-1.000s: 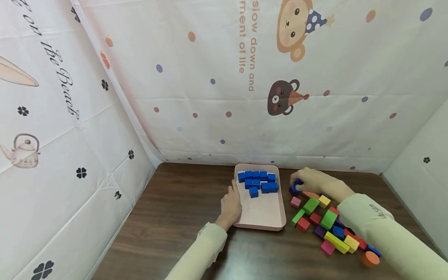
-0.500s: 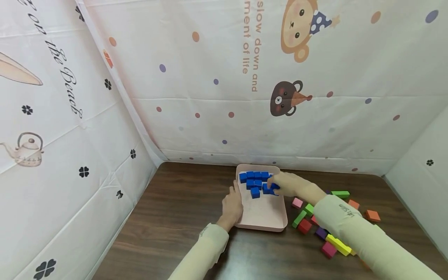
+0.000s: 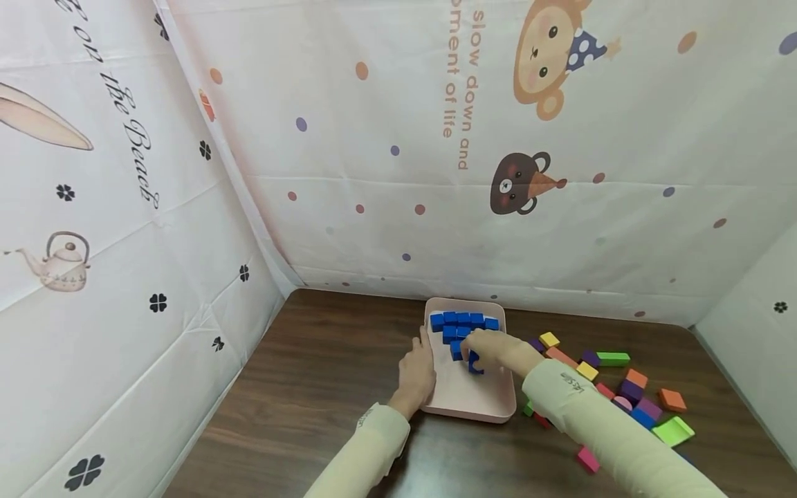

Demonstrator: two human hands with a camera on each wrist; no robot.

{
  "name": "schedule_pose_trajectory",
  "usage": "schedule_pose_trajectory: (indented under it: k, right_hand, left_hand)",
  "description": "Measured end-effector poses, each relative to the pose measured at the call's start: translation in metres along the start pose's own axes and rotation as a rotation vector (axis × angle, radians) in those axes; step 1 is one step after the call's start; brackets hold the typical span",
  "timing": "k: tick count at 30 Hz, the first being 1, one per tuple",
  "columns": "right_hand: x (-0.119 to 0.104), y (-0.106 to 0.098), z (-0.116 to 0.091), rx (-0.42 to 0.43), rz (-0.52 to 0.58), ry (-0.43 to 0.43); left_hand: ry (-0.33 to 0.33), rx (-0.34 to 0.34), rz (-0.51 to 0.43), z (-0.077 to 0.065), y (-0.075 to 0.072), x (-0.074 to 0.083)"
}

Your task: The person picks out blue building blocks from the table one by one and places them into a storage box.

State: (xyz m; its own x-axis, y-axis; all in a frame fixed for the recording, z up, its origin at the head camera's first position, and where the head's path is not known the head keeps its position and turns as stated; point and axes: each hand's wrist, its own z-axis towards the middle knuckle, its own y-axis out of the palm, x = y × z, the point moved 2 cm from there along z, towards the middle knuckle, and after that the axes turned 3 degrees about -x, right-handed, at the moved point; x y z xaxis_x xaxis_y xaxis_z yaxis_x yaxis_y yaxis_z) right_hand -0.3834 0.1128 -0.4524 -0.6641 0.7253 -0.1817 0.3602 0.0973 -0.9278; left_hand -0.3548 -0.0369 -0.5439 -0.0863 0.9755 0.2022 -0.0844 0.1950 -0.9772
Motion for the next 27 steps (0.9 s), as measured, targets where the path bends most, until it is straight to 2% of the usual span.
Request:
schedule_pose_trajectory:
  k: [3, 8, 13, 17, 20, 23, 27]
  right_hand:
    - [0.003, 0.007, -0.006, -0.009, 0.0, 0.021]
    - [0.006, 0.014, -0.014, 0.016, -0.007, -0.006]
    - [0.013, 0.016, -0.019, 0.089, -0.045, -0.014]
    - [0.018, 0.011, -0.037, 0.165, -0.066, -0.006]
    - [0.022, 0.004, -0.057, 0.174, -0.052, -0.007]
    - [0.027, -0.003, -0.072, 0.163, -0.02, -0.02]
    - [0.038, -0.012, -0.095, 0.24, -0.024, -0.066]
  left_hand:
    - [0.014, -0.001, 0.006, -0.004, 0.003, 0.004]
    - [0.033, 0.012, 0.028, -0.005, 0.007, 0.011]
    - [0.034, -0.008, 0.032, -0.005, 0.009, 0.016]
    - [0.039, 0.002, 0.027, -0.006, 0.013, 0.018]
    - [0.059, 0.013, 0.016, -0.007, 0.016, 0.014]
    - [0.051, 0.028, 0.016, -0.005, 0.015, 0.003]
    - [0.005, 0.039, -0.005, 0.001, 0.007, -0.011]
